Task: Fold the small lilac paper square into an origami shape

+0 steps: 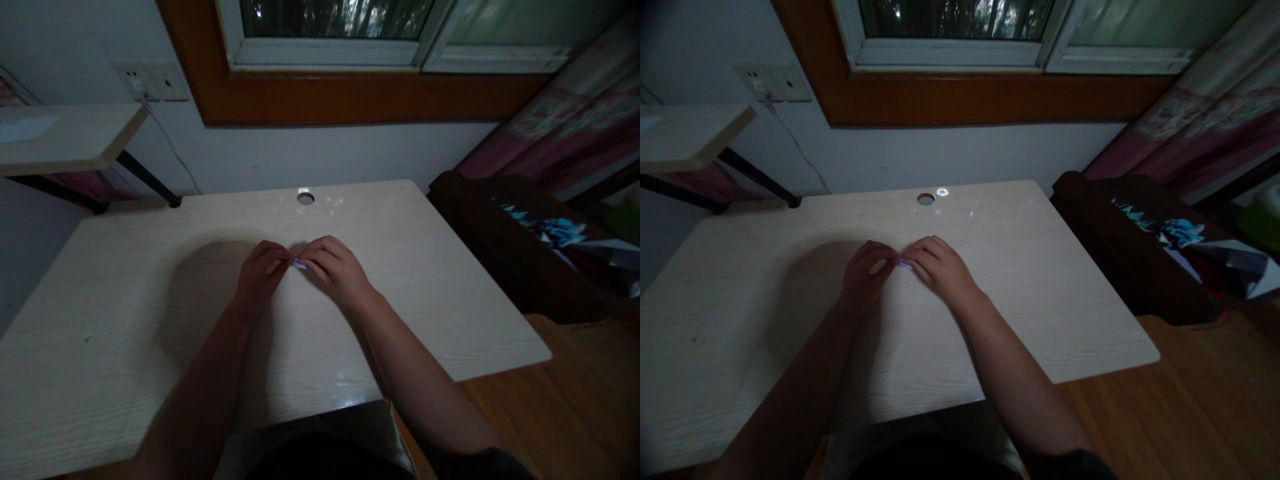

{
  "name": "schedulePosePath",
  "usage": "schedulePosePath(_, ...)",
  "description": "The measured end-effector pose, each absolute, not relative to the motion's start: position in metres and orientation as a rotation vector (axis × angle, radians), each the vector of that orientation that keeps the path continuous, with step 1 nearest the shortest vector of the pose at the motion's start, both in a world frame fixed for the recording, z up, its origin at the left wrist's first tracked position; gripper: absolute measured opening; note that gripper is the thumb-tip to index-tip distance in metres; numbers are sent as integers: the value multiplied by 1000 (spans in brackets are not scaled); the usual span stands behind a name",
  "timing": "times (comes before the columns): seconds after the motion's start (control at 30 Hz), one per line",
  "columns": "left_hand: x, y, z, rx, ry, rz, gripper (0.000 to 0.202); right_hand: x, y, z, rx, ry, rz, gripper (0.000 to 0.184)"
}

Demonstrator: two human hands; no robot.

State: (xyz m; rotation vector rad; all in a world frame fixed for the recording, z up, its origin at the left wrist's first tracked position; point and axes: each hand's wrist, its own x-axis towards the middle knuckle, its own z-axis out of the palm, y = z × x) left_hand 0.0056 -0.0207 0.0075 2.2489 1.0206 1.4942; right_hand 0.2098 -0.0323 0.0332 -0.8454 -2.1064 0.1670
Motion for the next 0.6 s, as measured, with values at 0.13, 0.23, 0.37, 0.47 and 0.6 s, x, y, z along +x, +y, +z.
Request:
schedulePosePath(0.13,5,-20,5,2238,1025,1474,7,213,-31,33,-865,-2127,195,18)
schedulePosePath(0.23,5,-20,4,2226,1026,1463,8,215,-31,32,-890,-2155,162,19)
schedulePosePath(0.37,5,-21,4,2190,1027,1469,7,215,-31,32,-918,-2192,109,18)
schedulePosePath(0.47,5,-22,5,2163,1024,1469,8,214,-32,33,-942,-2185,91,17)
schedulePosePath(0.6,6,-23,9,2121,1010,1469,8,213,-34,35,-966,-2166,55,18)
